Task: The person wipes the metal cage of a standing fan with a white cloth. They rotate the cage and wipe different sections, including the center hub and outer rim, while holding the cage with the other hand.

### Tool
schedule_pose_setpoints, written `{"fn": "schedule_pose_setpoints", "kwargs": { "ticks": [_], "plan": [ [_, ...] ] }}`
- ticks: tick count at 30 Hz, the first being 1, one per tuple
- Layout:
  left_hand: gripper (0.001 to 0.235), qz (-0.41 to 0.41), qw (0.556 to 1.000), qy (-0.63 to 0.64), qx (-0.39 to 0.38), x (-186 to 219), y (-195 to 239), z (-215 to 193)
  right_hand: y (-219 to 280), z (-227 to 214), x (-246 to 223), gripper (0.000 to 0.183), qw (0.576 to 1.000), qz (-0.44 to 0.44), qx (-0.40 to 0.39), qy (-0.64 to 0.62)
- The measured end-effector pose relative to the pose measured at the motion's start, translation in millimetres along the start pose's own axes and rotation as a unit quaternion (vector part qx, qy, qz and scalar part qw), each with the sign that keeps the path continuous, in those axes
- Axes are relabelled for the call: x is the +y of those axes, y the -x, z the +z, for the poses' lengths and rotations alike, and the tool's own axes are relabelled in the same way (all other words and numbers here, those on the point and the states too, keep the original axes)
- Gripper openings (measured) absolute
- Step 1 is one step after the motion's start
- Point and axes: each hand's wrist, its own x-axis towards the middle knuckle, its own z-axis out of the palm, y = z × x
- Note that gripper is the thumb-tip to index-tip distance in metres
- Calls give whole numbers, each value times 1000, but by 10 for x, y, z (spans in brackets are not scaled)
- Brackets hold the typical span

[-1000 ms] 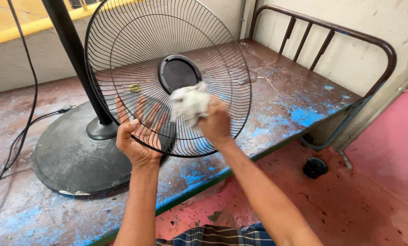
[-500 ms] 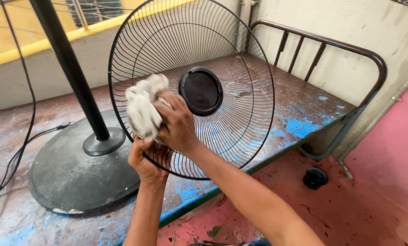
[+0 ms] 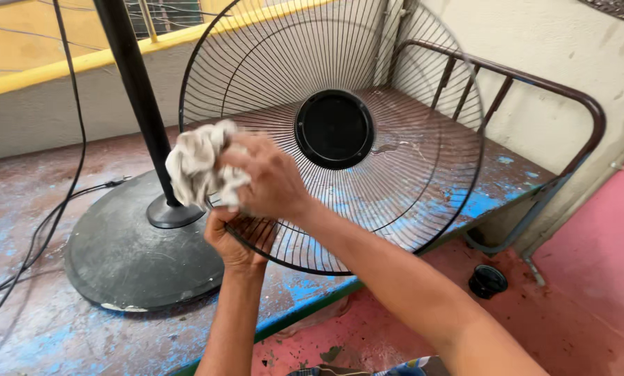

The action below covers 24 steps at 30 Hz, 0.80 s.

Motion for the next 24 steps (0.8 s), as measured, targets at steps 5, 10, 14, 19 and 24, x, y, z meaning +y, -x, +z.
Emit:
{"fn": "schedule_pose_setpoints", "kwargs": {
  "ticks": [5,10,14,19,24],
  "plan": [
    [89,4,995,-100,-30,1,50,214,-382,-294,1079,33,946,191,105,241],
    [89,4,993,-109,35,-126,1,-68,120,-198,728,25,939,330,-72,57],
    [59,49,998,-18,39,-224,-105,-398,494,-269,-166,41,963,216,-95,-133],
    [50,57,996,-51,36,-257,-120,-376,533,-641,-365,56,943,247,-161,-158],
    [61,80,992,-84,53,-350,-85,-266,750,-734,-574,85,950,239,-190,-71]
  ]
}}
